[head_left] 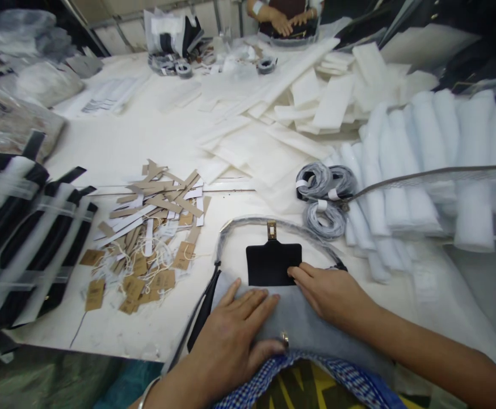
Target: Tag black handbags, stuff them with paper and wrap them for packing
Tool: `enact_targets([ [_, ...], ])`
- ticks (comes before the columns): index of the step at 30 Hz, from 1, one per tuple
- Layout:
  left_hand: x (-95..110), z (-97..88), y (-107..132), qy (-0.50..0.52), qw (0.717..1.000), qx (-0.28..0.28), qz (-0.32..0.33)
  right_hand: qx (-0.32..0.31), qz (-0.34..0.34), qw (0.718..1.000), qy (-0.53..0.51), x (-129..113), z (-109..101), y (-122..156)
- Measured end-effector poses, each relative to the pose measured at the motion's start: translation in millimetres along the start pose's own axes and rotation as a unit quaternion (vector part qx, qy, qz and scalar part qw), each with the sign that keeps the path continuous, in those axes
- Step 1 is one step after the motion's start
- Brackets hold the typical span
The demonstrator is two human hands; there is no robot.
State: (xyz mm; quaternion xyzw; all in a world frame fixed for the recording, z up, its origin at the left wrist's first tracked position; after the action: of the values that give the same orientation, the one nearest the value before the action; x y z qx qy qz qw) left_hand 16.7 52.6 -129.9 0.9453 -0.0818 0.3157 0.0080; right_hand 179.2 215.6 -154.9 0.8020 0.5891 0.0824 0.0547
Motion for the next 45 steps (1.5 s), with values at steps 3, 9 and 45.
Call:
enact_targets([
  [3, 6, 3.2, 15, -0.029, 0.997, -0.075, -0.004, -0.012, 0.008, 1.0, -0.004, 0, -1, -1],
  [9, 2, 23.6, 30, -0.076, 0.995, -0.066, 0.005, -0.014, 0.015, 0.998, -0.051, 2, -6, -2],
  [45, 6, 36.6, 42, -0.111, 0.985, 0.096, 0.088, 0.18, -0.07, 0.951, -0.24, -54, 7, 47],
])
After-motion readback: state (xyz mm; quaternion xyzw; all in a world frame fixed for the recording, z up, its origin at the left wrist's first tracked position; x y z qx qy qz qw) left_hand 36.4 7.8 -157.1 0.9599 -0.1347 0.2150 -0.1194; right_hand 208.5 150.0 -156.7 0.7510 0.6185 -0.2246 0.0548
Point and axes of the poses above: each hand's wrist, its own y-axis away from the middle knuckle, its own z-axis out of the palm, x = y × z, the point moved 2 cm from there along -y, towards the middle knuckle, and after that the axes turned 12 degrees about y, right-handed, at the moved point
